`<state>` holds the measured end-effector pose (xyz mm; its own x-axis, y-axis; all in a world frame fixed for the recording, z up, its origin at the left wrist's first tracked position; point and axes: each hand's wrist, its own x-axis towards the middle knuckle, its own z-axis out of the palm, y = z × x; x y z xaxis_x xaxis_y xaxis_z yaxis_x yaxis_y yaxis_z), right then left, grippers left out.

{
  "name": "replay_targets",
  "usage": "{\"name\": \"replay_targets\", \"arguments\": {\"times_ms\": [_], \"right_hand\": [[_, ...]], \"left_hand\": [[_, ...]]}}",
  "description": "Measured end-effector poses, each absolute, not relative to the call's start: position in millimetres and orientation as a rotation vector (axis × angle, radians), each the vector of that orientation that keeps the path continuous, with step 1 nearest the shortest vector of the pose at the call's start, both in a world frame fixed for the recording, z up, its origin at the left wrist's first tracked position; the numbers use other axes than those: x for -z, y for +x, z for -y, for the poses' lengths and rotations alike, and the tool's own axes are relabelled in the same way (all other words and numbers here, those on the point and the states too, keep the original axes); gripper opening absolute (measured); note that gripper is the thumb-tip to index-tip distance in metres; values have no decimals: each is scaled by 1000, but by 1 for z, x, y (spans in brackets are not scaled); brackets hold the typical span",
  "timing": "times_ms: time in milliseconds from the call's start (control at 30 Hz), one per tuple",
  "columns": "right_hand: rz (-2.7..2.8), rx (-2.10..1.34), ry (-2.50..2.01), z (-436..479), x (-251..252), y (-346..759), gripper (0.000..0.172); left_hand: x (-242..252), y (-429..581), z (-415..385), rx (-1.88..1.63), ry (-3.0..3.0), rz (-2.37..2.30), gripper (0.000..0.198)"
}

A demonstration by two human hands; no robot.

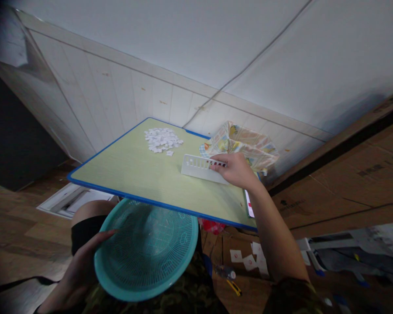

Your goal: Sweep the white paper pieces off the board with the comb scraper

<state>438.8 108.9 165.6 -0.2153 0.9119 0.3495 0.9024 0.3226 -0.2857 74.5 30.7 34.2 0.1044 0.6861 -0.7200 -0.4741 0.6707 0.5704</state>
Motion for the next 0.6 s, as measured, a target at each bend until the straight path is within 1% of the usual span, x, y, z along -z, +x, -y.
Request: {"name": "replay_targets", "arguments": {"times_ms": [100,267,433,600], "right_hand": [[2032,54,-1624,-108,-168,439,25],[1909,101,-1680,-99,-163,438,26],[1830,76,-1761,-83,-147,441,28],[1828,68,-1816,-81,-139,461,32]], "left_hand": [[-37,75,-31,-851,221,-1199,32],[-36,73,-34,-808,145,-1203,44],[-27,71,-35,-830,178,-1199,46],[-19,69,-35,-847,212,-1199,55]]}}
